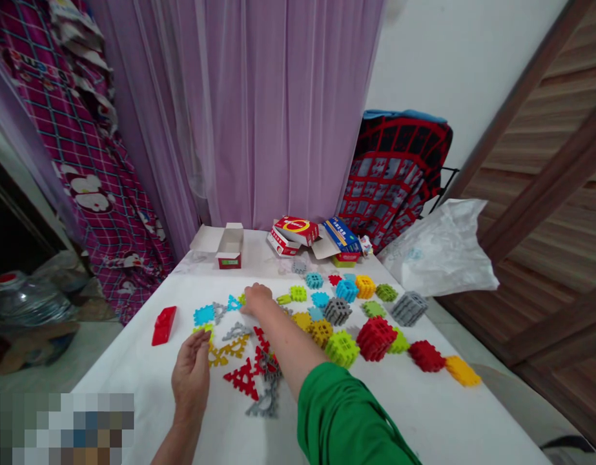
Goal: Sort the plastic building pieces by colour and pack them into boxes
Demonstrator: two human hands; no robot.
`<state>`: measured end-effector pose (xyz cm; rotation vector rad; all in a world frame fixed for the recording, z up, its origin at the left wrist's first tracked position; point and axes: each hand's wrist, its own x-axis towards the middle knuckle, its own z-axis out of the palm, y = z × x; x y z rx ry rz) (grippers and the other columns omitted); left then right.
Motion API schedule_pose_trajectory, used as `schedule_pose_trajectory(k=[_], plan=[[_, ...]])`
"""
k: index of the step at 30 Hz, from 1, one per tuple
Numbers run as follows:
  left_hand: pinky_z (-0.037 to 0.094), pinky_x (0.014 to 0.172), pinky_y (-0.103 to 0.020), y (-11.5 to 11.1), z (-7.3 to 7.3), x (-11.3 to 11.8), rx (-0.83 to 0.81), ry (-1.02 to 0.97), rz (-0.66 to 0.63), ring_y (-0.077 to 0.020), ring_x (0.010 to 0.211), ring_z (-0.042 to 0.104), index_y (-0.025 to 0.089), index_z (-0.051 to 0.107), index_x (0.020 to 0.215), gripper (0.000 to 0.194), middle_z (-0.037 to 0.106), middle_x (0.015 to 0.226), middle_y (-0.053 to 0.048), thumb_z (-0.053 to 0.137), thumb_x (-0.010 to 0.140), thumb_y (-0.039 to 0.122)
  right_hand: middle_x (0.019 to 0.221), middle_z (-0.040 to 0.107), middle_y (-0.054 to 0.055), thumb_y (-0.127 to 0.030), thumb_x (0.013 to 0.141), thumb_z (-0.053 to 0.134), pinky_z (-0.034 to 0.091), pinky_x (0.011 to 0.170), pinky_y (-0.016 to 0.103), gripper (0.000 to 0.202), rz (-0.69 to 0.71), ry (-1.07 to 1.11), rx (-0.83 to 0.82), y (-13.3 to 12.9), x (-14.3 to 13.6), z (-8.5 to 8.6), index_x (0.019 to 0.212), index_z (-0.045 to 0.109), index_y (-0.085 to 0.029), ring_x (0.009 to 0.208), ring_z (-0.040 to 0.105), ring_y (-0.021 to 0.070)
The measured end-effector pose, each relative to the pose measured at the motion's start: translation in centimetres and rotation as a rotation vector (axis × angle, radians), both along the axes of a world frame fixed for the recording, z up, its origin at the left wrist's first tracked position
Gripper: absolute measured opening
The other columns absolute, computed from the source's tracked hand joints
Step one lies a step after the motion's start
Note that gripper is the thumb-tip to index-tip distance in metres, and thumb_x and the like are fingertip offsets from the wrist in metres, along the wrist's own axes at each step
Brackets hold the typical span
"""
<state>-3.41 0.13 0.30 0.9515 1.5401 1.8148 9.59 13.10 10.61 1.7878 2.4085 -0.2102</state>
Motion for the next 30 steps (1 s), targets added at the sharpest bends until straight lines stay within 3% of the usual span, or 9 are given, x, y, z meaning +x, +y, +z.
schedule_pose_trajectory(k=[6, 12, 18, 23, 28, 30], plan=[[0.05, 0.096, -0.041, 0.0, 0.1, 0.1, 0.001, 0.001, -0.02, -0.0214, 0.099, 0.068, 0.02, 0.062, 0.107, 0.035, 0.072, 0.105, -0.009, 0.057, 0.08, 0.042, 0.12, 0.067, 0.016, -0.036, 0.083, 0.064, 0.047, 0.093, 0.032, 0.042, 0.042, 0.011, 0.014, -0.1, 0.6, -0.8, 0.118, 0.067, -0.013, 0.112, 0.063, 0.0275], [0.05, 0.096, -0.041, 0.0, 0.3, 0.2, -0.006, 0.022, -0.032, -0.0216, 0.099, 0.068, 0.021, 0.062, 0.108, 0.035, 0.072, 0.104, -0.008, 0.055, 0.081, 0.042, 0.121, 0.067, 0.015, -0.036, 0.079, 0.069, 0.045, 0.093, 0.029, 0.051, 0.036, 0.063, 0.034, -1.2, 2.8, -0.8, 0.125, 0.061, -0.015, 0.112, 0.063, 0.0249], [0.049, 0.097, -0.041, 0.0, 0.5, 0.2, -0.029, 0.065, -0.06, -0.0221, 0.1, 0.068, 0.022, 0.063, 0.106, 0.034, 0.072, 0.106, -0.008, 0.055, 0.08, 0.042, 0.122, 0.066, 0.017, -0.046, 0.065, 0.081, 0.049, 0.087, 0.032, 0.07, -0.099, 0.114, 0.014, -2.1, 4.2, -1.0, 0.124, 0.06, -0.015, 0.108, 0.065, 0.0284], [0.051, 0.093, -0.041, 0.0, 0.8, 0.1, -0.042, 0.099, -0.095, -0.0231, 0.1, 0.067, 0.022, 0.064, 0.103, 0.035, 0.072, 0.105, -0.008, 0.056, 0.077, 0.044, 0.114, 0.072, 0.008, -0.021, 0.079, 0.064, 0.046, 0.091, 0.03, 0.036, -0.118, 0.223, 0.048, -3.0, 4.9, -0.2, 0.116, 0.065, -0.024, 0.109, 0.065, 0.0236], [0.05, 0.094, -0.044, -1.0, 2.4, 0.9, -0.056, 0.146, -0.153, -0.0256, 0.098, 0.066, 0.023, 0.067, 0.098, 0.038, 0.072, 0.104, -0.007, 0.065, 0.069, 0.049, 0.114, 0.072, 0.001, -0.013, 0.084, 0.051, 0.047, 0.09, 0.025, 0.04, -0.078, 0.426, 0.138, -6.3, 5.7, 0.8, 0.121, 0.06, -0.026, 0.107, 0.065, 0.0161], [0.05, 0.092, -0.043, -1.5, 3.2, 1.6, -0.064, 0.144, -0.21, -0.0258, 0.097, 0.066, 0.023, 0.068, 0.096, 0.042, 0.072, 0.101, -0.007, 0.068, 0.067, 0.053, 0.106, 0.074, 0.0, -0.007, 0.081, 0.047, 0.049, 0.089, 0.026, 0.038, -0.048, 0.624, 0.198, -8.3, 6.1, 0.6, 0.11, 0.062, -0.025, 0.101, 0.067, 0.0151]])
